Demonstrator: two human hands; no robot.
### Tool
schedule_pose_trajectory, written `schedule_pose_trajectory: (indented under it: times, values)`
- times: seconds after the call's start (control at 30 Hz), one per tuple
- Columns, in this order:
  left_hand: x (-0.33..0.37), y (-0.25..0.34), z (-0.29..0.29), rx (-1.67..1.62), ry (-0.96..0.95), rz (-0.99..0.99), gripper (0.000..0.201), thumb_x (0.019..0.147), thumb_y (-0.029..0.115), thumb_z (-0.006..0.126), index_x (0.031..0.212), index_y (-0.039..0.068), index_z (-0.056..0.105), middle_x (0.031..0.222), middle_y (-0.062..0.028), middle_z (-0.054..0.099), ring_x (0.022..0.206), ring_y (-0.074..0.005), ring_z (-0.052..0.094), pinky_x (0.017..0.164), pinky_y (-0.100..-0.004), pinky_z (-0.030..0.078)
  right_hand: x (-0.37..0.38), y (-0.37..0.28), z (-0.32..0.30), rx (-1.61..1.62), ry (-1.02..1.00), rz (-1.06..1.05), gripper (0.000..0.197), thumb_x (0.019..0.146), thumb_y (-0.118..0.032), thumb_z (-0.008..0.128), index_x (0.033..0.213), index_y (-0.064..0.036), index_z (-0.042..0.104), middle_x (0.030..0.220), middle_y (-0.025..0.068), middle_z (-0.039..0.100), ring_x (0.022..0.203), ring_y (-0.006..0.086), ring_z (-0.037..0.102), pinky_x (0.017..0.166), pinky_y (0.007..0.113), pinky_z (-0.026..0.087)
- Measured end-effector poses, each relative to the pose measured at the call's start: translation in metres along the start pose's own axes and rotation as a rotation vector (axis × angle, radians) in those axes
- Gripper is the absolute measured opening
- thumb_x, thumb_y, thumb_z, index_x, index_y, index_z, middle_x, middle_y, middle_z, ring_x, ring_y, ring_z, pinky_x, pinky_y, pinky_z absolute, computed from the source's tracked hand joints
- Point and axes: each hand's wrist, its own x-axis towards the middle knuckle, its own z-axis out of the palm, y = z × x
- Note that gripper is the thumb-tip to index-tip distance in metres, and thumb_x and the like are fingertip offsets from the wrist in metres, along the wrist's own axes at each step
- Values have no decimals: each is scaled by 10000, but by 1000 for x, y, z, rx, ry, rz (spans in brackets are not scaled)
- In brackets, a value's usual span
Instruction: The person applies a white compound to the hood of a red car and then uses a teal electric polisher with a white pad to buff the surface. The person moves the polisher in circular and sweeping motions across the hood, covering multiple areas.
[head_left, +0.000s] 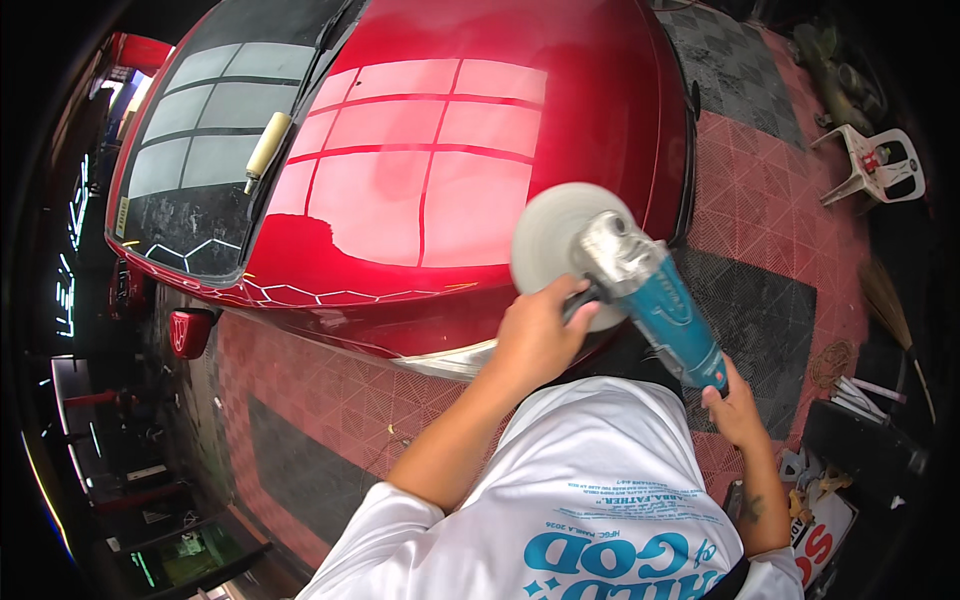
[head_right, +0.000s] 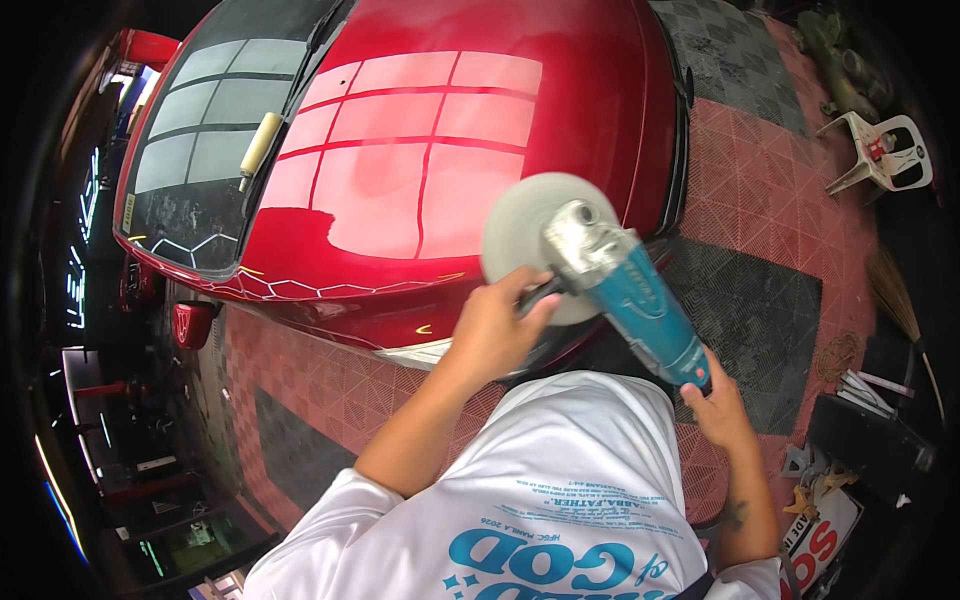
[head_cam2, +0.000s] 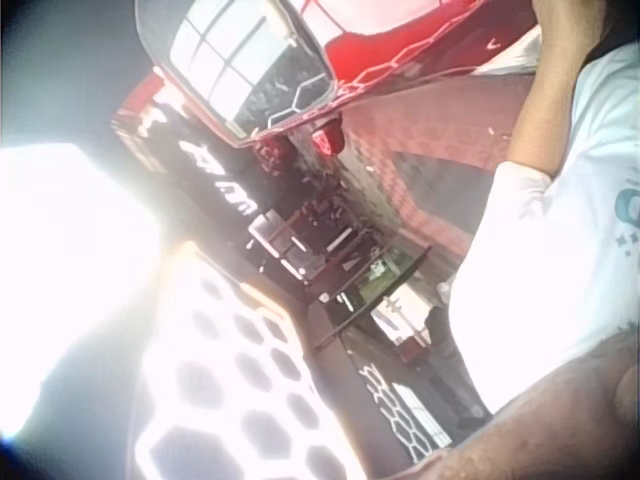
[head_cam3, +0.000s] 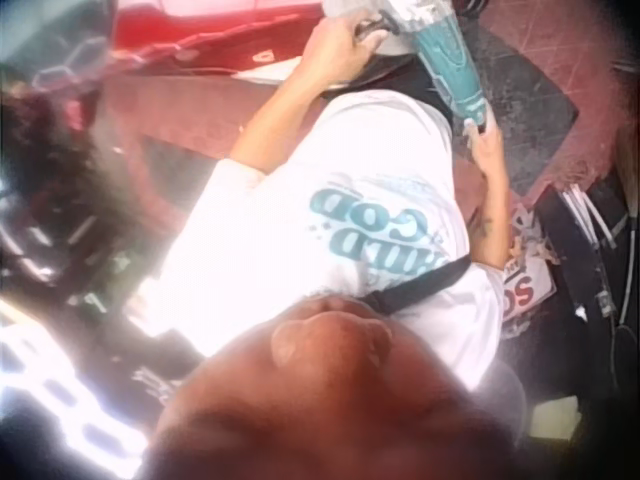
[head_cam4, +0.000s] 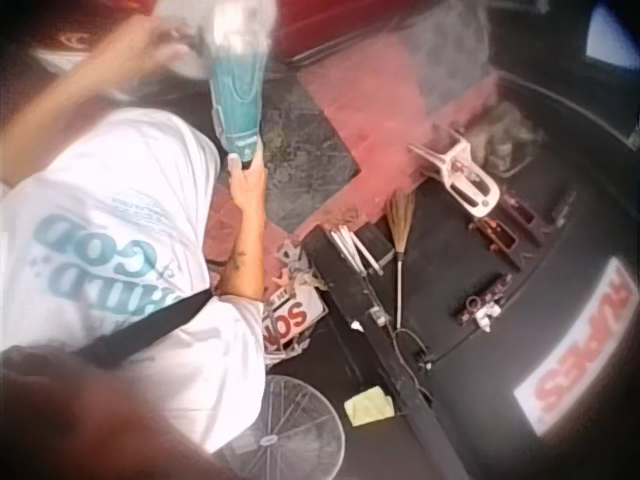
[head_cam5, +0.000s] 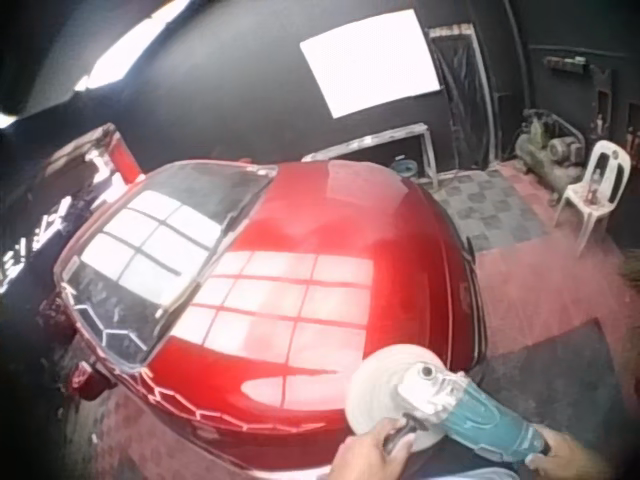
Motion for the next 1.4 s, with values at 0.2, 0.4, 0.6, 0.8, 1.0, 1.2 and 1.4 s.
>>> schedule_pose_trajectory:
  times: [0.2, 0.4, 0.6, 0.8, 1.0, 1.2, 1.4]
  values:
    - [31, 10, 19, 16, -46, 51, 409, 1039, 291, 834, 1361, 45, 777, 1018, -298, 809, 902, -434, 812, 846, -486, 623, -5, 19, 4, 161, 35, 127, 919, 1090, -594, 760, 1759, -57, 430, 905, 60, 703, 699, 116, 645, 623, 302, 546]
    - [-38, -22, -39, -64, 76, -80, 375, 1077, 193, 831, 1398, 20, 747, 926, -147, 808, 701, -110, 630, 640, -316, 530, 3, -48, 23, -50, -138, 1, 871, 1071, -482, 792, 1749, -70, 434, 1144, 232, 821, 874, 334, 823, 872, 451, 638]
    - [-115, -47, -124, -174, 268, -351, 370, 1087, 156, 814, 1430, 28, 764, 878, -46, 760, 677, -78, 637, 592, -262, 506, 29, -165, 47, -129, -484, -95, 887, 1093, -460, 738, 1771, -35, 355, 1194, 360, 794, 1016, 467, 824, 1023, 523, 606]
    - [-148, -109, -216, -303, 440, -478, 339, 1083, 144, 812, 1389, 7, 763, 981, -85, 834, 603, -67, 628, 492, -241, 461, 83, -219, 137, -247, -619, -388, 929, 1135, -499, 672, 1806, -23, 239, 1262, 362, 771, 1174, 511, 773, 1070, 575, 580]
    - [-156, -144, -261, -291, 491, -459, 325, 1085, 136, 799, 1382, 6, 767, 1018, -122, 853, 582, -90, 638, 486, -232, 460, 88, -271, 155, -312, -681, -374, 987, 1117, -510, 701, 1832, -85, 171, 1367, 372, 743, 1277, 526, 740, 1114, 583, 562]
    - [-116, -96, -168, -361, 353, -381, 351, 1089, 133, 807, 1404, -14, 760, 1033, -92, 838, 688, -65, 666, 550, -239, 522, 50, -195, 94, -274, -426, -235, 918, 1085, -522, 721, 1782, -69, 331, 1233, 339, 791, 1088, 508, 790, 989, 560, 603]
    - [-32, -22, -70, -186, 3, -190, 406, 1071, 183, 830, 1407, -35, 765, 993, -125, 828, 744, -98, 706, 600, -297, 553, -6, -99, 23, -74, -56, 4, 771, 1063, -498, 776, 1657, -60, 552, 1027, 194, 808, 800, 293, 778, 834, 456, 626]
